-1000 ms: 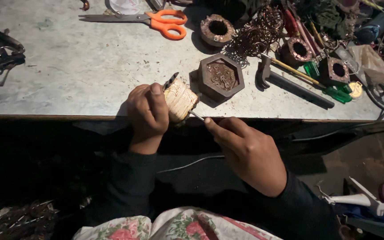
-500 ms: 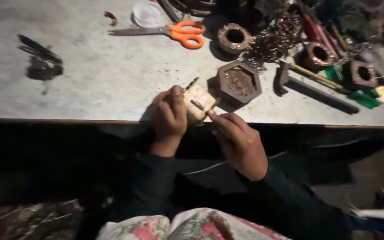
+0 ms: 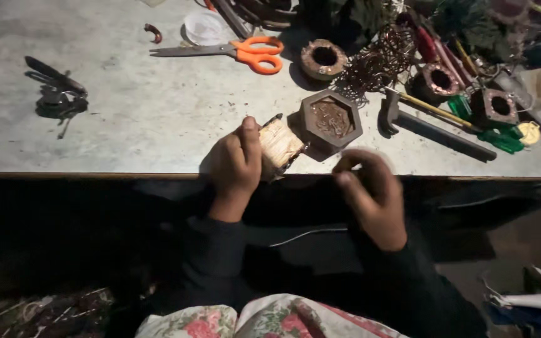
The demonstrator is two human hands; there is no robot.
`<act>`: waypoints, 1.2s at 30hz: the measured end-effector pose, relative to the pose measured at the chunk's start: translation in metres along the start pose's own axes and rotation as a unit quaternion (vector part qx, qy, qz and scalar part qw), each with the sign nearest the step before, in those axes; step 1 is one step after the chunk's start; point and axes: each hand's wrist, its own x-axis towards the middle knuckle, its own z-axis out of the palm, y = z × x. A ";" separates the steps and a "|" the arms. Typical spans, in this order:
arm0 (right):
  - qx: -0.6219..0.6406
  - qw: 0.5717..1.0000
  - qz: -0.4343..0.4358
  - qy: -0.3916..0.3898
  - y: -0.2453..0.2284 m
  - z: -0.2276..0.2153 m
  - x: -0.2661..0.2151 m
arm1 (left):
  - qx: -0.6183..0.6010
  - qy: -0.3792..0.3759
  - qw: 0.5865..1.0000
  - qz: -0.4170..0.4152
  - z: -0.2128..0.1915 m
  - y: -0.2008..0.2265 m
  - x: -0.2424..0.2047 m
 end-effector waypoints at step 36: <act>-0.332 0.929 -0.123 -0.103 -0.043 0.036 0.018 | -0.111 -0.080 0.990 -0.028 -0.007 0.005 0.007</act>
